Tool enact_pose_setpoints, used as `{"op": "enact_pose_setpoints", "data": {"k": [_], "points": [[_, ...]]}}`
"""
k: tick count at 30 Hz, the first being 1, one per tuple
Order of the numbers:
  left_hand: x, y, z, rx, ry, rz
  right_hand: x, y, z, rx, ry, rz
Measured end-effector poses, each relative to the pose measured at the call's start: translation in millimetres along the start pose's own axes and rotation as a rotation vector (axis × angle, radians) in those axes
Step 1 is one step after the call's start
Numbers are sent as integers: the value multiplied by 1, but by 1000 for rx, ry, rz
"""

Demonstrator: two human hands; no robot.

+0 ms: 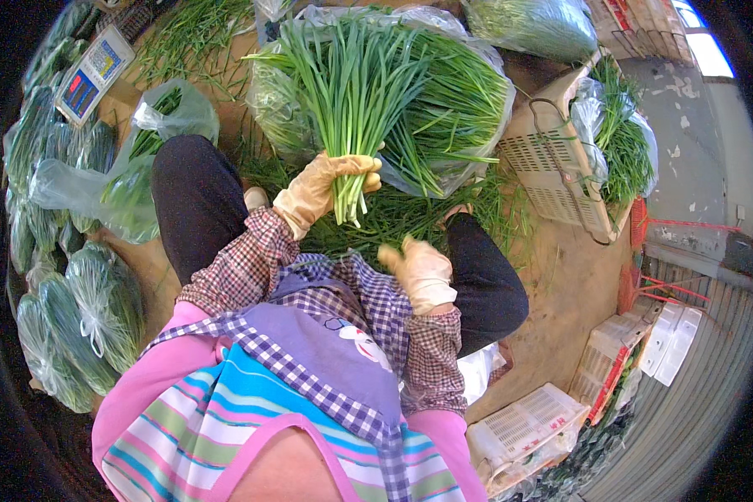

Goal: The person sits on the floor and repeatedly picks up bunches of green onions, aligns them, and places them into plastic bags. The person also uses a digital scale to weigh the vegetables.

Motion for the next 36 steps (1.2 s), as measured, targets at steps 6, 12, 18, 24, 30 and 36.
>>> {"op": "enact_pose_setpoints", "data": {"k": [6, 12, 18, 24, 30, 36], "points": [[20, -19, 21, 133, -543, -877, -56, 7, -51, 226, -4, 120], [-8, 34, -7, 96, 4, 255, -16, -35, -78, -68, 21, -930], [-4, 28, -4, -13, 3, 232, -24, -37, -68, -168, 155, -1166], [-9, -10, -5, -340, 50, 322, -31, -45, -64, -228, 210, -1386], [-4, -23, 0, -339, 1, 218, -37, -43, -58, -307, 226, -1561], [2, -29, 2, -415, 16, 347, -28, -36, -53, -234, 74, -1714]]}}
Point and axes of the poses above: each hand's wrist, its own z-axis away from the middle knuckle, its own y-axis out of the back of the hand, x = y × z, the point moved 8 cm from there along -z, towards the middle knuckle, and after that the axes turned 5 degrees about y, right-handed, at the moved point
